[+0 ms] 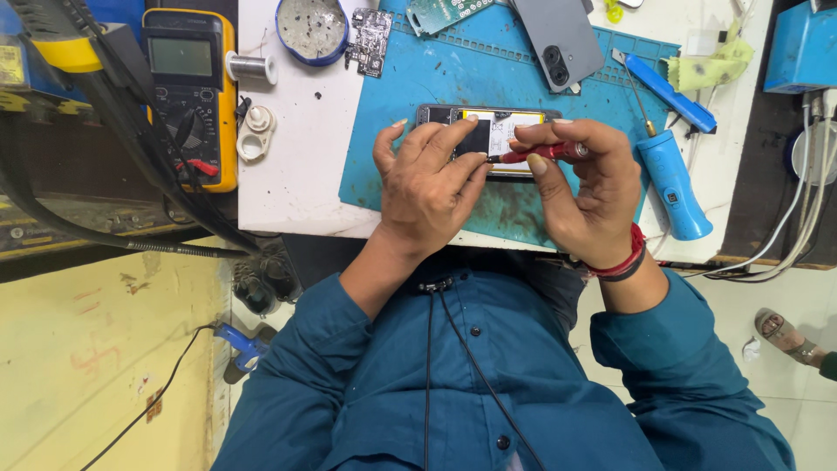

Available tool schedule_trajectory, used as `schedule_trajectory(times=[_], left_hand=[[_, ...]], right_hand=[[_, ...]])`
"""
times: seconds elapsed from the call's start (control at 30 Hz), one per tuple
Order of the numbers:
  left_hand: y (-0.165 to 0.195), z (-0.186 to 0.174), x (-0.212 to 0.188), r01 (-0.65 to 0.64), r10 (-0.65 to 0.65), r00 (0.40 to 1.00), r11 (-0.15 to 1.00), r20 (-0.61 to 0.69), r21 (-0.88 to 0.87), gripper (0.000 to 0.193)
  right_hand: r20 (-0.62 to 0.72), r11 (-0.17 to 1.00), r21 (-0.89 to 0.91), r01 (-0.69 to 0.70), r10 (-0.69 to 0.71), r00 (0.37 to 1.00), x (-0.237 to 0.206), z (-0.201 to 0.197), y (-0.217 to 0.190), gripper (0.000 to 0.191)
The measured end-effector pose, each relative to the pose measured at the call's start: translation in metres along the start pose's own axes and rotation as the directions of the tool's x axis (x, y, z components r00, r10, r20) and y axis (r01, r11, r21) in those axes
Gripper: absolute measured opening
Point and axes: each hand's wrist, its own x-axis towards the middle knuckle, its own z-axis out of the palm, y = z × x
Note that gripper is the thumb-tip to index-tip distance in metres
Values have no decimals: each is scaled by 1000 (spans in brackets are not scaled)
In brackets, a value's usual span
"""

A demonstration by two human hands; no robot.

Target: The person unscrews the back of a smartphone with a screwdriver, removes the back cover and works on the internal battery and board, then applies adhesive from a tube to the phone and wipes the back cover with a cloth. The person reassembles the phone at the repair bench.

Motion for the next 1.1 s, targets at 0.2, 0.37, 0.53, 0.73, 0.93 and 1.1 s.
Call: schedule_trajectory(times=[0.2,0.37,0.53,0.73,0.93,1.1], left_hand=[[0,1,0,-9,9,1000,1000,2,9,13],[0,1,-1,-3,3,1000,1000,3,7,12],[0,1,-2,-14,14,1000,1000,-1,20,13],[2,0,3,20,-19,999,1000,37,-11,26],[0,2,6,-8,7,987,1000,161,5,37],[-1,7,3,-20,15,984,999,179,27,32]], right_hand=[[0,1000,3,-6,6,1000,-1,1,1,39],[-10,1000,-25,3,-4,1000,1,2,1,40],[23,967,-227,115,-113,993,7,-1,-3,46],[63,974,-206,99,-88,994,11,-7,-7,51],[-11,955,-293,40,-45,999,12,-40,-9,43],[20,940,-342,1,6,1000,6,-51,-3,44]])
